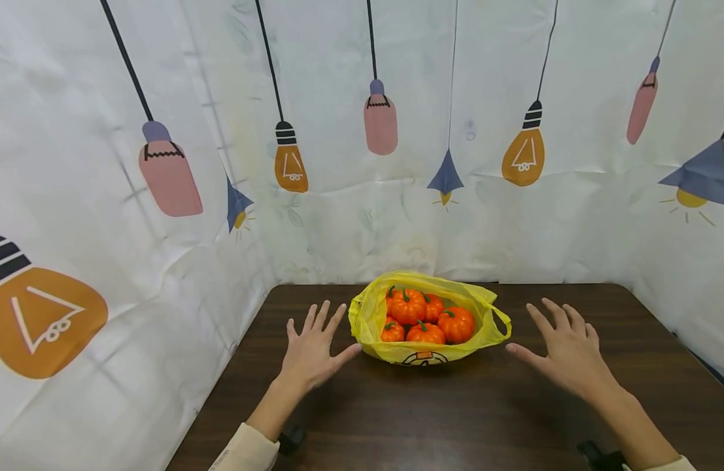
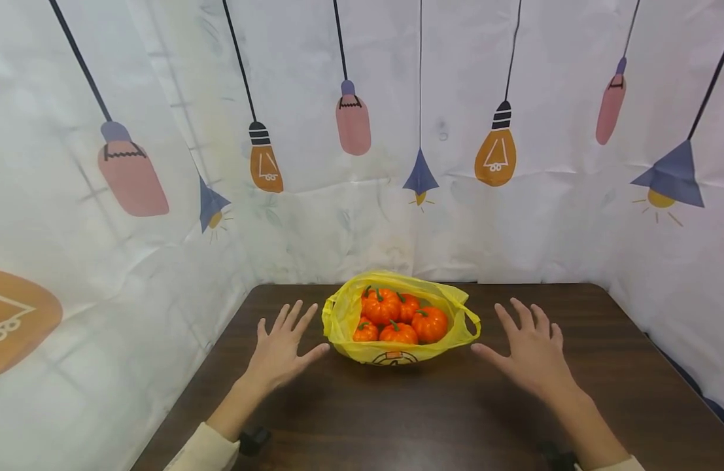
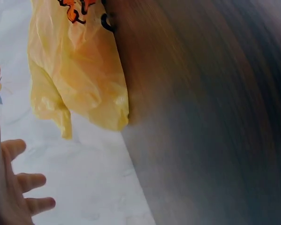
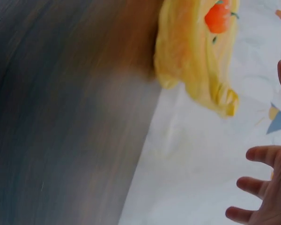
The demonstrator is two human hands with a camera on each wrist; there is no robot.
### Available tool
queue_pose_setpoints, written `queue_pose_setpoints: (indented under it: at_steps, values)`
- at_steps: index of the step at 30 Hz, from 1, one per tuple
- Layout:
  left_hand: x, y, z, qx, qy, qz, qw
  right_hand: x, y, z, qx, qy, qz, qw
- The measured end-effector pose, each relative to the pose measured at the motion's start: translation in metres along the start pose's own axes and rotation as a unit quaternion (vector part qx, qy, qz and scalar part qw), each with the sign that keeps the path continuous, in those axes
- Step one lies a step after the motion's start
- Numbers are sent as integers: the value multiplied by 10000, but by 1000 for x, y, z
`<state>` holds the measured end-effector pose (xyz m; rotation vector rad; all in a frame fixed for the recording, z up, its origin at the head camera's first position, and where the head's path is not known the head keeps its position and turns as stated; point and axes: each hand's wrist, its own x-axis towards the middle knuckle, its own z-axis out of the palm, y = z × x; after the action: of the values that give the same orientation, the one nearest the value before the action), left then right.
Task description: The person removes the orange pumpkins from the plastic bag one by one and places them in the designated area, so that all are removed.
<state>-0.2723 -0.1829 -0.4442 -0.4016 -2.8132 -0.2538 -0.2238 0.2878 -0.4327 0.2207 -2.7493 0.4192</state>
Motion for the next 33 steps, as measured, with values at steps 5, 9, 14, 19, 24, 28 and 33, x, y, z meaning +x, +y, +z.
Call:
queue_pose_setpoints:
  at_steps: [5,9,14,19,24,28,33]
  values:
    - [5,9,7,-444,481,19,9979,8,-18,8,502,262,-55,9984]
    - [11,15,14,-863,949,-22,9917,15,-34,14,1076,499,-109,9929]
    - [19,19,22,-1635,1183,-293,9790,23,-47,24,1758,875,-306,9801]
    - [25,22,28,-2319,1167,-699,9632,31,-56,33,2299,986,-384,9674]
    - [34,27,35,-2981,1297,-914,9413,39,-64,39,2625,901,-363,9600]
    - [43,32,39,-3520,1447,-907,9203,45,-73,43,2818,824,-371,9552]
    - [51,35,43,-3898,1425,-1012,9042,52,-82,44,3084,686,-215,9485]
